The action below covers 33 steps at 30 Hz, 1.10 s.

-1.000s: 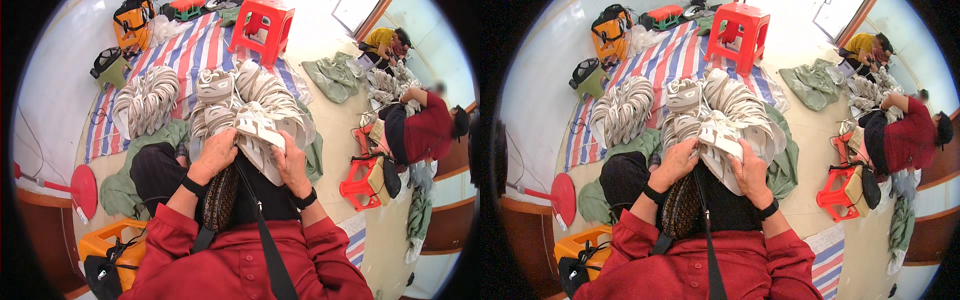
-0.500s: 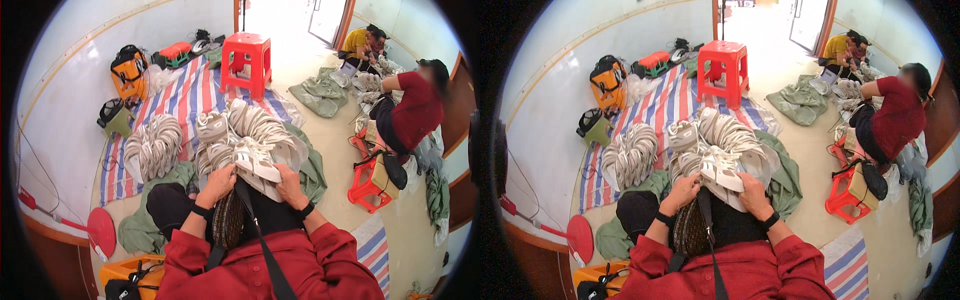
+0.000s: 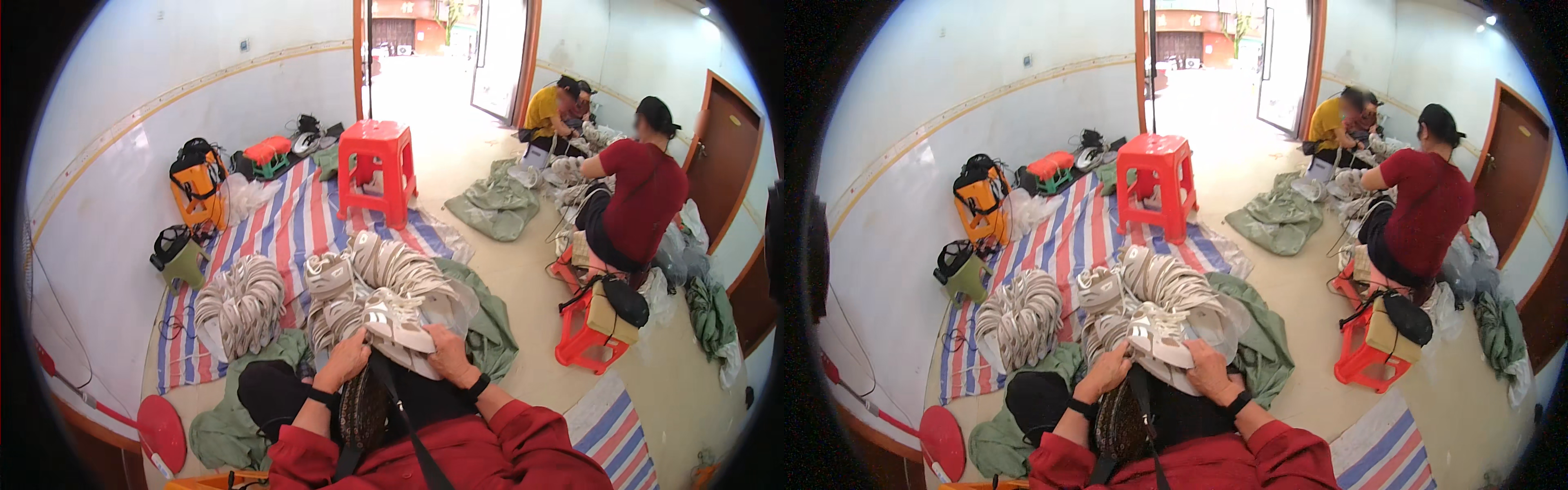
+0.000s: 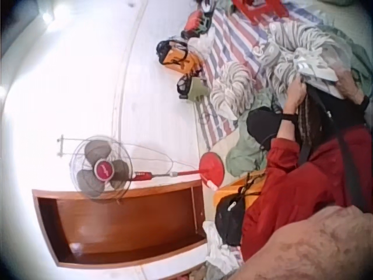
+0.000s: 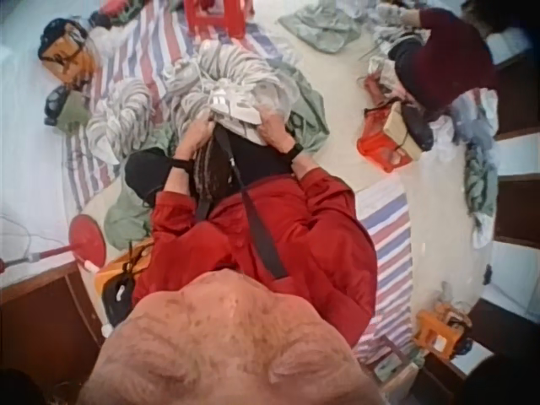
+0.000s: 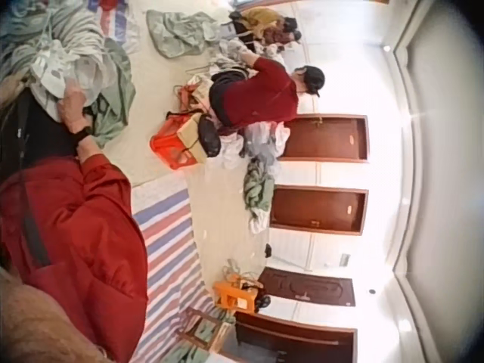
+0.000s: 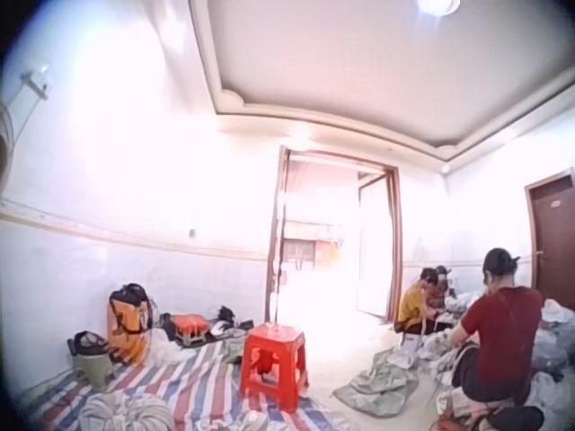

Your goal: The recorder is lacing a white sneaker while sitting in a shoe manufacturing or assembly area.

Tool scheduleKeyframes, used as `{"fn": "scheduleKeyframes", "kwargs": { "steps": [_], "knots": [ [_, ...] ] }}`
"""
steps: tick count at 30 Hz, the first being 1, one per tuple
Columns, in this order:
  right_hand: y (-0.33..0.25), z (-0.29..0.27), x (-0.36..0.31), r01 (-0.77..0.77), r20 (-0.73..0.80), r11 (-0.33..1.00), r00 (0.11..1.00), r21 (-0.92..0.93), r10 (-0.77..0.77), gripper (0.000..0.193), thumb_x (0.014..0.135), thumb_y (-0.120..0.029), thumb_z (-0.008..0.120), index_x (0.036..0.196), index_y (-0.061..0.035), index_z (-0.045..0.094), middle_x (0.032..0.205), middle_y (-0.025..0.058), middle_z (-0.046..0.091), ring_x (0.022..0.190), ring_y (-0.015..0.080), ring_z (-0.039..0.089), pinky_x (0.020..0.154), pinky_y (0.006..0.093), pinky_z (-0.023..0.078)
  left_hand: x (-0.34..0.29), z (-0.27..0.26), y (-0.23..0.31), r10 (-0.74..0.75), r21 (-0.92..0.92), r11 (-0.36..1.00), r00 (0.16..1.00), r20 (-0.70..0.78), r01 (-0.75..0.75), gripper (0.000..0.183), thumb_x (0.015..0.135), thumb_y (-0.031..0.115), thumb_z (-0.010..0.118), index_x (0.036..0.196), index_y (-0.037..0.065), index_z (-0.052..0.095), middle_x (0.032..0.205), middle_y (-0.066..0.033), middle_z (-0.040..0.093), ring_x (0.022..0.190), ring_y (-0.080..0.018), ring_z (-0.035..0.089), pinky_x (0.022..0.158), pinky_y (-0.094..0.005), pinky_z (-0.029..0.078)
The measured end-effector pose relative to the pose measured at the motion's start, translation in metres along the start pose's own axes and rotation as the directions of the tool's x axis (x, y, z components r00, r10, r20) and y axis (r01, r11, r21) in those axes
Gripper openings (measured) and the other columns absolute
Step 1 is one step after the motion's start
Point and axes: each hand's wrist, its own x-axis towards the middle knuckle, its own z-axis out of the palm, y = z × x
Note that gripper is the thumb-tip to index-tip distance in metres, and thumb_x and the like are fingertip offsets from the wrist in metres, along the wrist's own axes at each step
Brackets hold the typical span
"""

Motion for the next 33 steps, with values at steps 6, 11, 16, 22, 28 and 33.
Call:
{"fn": "scheduleKeyframes", "kwargs": {
  "steps": [6, 11, 16, 22, 28, 33],
  "knots": [
    [-0.003, 0.0, -0.001, 0.015, 0.011, 0.999, 1.0, -0.033, -0.015, 0.045, 0.069, -0.006, 0.062, 0.114, -0.0055, 0.057, 0.102, 0.017, 0.062, 0.092, 0.0391, 0.061, 0.076, 0.0464, 0.05, 0.003, 0.002, 0.001, 0.083, -0.109, 0.99, 0.994, -0.077, -0.091, 0.047, 0.086, 0.019, 0.047, 0.128, -0.002, 0.044, 0.118, -0.0317, 0.056, 0.11, -0.0467, 0.052, 0.093, -0.0504, 0.042],
    [-0.033, 0.006, 0.005, 0.052, 0.058, 0.995, 0.997, -0.082, -0.047, 0.034, 0.072, -0.007, 0.056, 0.106, -0.003, 0.054, 0.094, 0.0185, 0.061, 0.087, 0.0393, 0.061, 0.072, 0.0485, 0.05, 0.032, 0.019, -0.05, 0.062, -0.472, 0.877, 0.995, -0.082, -0.094, 0.049, 0.079, 0.014, 0.06, 0.124, -0.003, 0.051, 0.119, -0.0208, 0.062, 0.11, -0.033, 0.06, 0.096, -0.0395, 0.045],
    [-0.034, 0.004, 0.007, 0.065, 0.079, 0.992, 0.995, -0.107, -0.057, 0.024, 0.073, -0.009, 0.055, 0.095, -0.0019, 0.052, 0.088, 0.0187, 0.06, 0.084, 0.039, 0.061, 0.07, 0.0492, 0.049, 0.045, -0.001, -0.046, -0.029, -0.871, 0.434, 0.97, 0.243, 0.231, 0.035, 0.086, 0.013, 0.061, 0.118, 0.0, 0.06, 0.109, -0.0038, 0.064, 0.095, -0.0134, 0.059, 0.085, -0.028, 0.047],
    [-0.047, 0.001, 0.028, 0.055, 0.122, 0.992, 0.992, -0.117, -0.041, 0.02, 0.073, -0.011, 0.056, 0.091, -0.0011, 0.051, 0.083, 0.0187, 0.062, 0.081, 0.0387, 0.062, 0.069, 0.0486, 0.05, 0.066, 0.016, -0.045, -0.106, -0.78, 0.614, 0.992, 0.066, 0.117, 0.031, 0.087, 0.018, 0.061, 0.113, 0.001, 0.062, 0.099, -0.0022, 0.065, 0.084, -0.013, 0.06, 0.073, -0.0283, 0.048],
    [-0.075, 0.02, 0.036, 0.21, 0.217, 0.927, 0.965, -0.312, -0.146, 0.017, 0.074, -0.011, 0.057, 0.087, -0.0014, 0.054, 0.078, 0.0153, 0.061, 0.073, 0.0319, 0.064, 0.065, 0.042, 0.052, 0.088, 0.044, -0.111, -0.087, -0.87, 0.489, 0.996, 0.024, 0.063, 0.034, 0.09, 0.019, 0.06, 0.117, 0.0, 0.061, 0.105, -0.006, 0.066, 0.09, -0.0157, 0.064, 0.073, -0.029, 0.051],
    [-0.077, 0.013, 0.023, 0.23, 0.194, 0.915, 0.966, -0.33, -0.173, 0.017, 0.073, -0.01, 0.056, 0.088, -0.002, 0.054, 0.077, 0.0145, 0.06, 0.073, 0.0317, 0.063, 0.066, 0.042, 0.052, 0.095, 0.058, -0.109, -0.05, -0.969, 0.241, 0.998, 0.042, 0.053, 0.032, 0.093, 0.019, 0.054, 0.119, 0.001, 0.06, 0.107, -0.0076, 0.066, 0.092, -0.0189, 0.065, 0.078, -0.0312, 0.051]
  ]
}}
